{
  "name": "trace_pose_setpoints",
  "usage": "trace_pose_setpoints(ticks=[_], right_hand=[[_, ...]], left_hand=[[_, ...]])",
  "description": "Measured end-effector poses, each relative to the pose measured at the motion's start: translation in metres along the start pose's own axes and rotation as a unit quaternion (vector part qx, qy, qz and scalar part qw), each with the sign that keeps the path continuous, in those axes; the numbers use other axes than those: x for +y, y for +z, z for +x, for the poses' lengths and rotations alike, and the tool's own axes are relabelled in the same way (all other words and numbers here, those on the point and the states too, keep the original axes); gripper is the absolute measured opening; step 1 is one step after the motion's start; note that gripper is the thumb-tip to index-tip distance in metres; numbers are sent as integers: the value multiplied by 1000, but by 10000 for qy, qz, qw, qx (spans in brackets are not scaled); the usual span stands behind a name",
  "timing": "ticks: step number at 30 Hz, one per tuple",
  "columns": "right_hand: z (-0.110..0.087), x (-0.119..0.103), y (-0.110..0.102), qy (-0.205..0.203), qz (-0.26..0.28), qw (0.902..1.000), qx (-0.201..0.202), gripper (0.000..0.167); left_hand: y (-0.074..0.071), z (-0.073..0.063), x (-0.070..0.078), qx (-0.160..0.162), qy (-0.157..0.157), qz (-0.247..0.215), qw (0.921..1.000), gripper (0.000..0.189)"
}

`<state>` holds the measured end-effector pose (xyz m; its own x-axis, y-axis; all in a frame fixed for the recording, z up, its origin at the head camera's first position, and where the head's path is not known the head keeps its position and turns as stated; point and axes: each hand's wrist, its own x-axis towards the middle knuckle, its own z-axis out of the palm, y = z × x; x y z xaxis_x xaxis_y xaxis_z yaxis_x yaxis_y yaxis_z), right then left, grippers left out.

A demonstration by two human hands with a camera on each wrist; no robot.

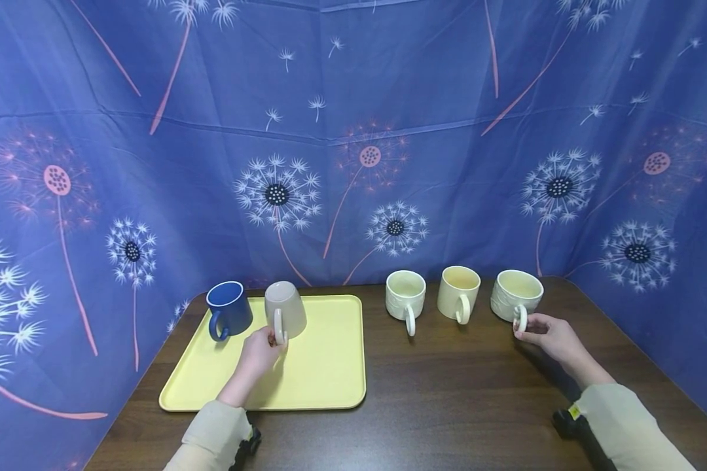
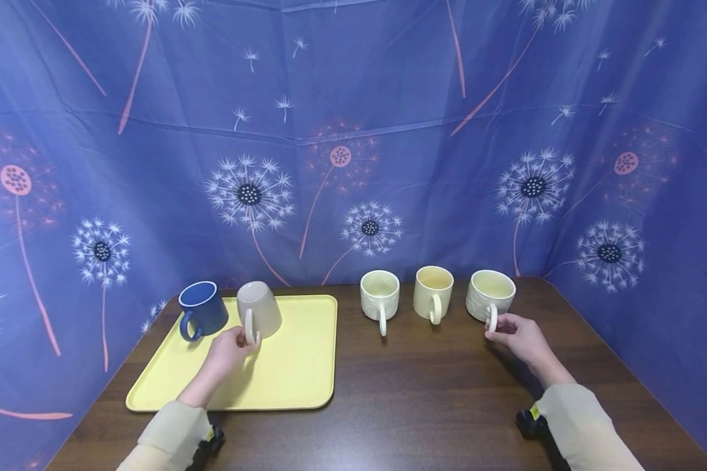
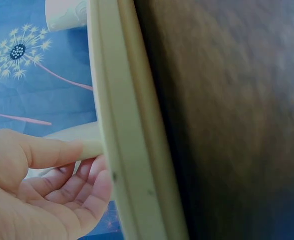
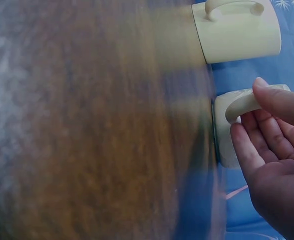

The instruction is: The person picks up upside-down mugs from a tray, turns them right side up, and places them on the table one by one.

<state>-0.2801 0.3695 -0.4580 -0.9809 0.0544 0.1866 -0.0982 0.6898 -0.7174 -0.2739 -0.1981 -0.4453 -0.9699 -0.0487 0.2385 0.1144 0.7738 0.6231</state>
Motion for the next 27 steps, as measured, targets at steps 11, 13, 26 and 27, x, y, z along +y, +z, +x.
trace_pose_setpoints(ticks=[11, 13, 26, 27], right_hand=[[-2, -3, -1, 82, -334, 9993, 126, 36], [-3, -5, -1, 49, -431, 9989, 188, 35], [-9, -11, -4, 176, -558, 9982, 99, 40], [-9, -11, -5, 208, -542, 9983, 95, 41]], left_hand=[[-1, 4, -8, -129, 130, -86, 9998, 6], [-1, 4, -8, -160, 130, -96, 9997, 7], [-4, 3, -9, -256, 28, -91, 9996, 6], [-4, 4, -8, -251, 33, -105, 9996, 6]])
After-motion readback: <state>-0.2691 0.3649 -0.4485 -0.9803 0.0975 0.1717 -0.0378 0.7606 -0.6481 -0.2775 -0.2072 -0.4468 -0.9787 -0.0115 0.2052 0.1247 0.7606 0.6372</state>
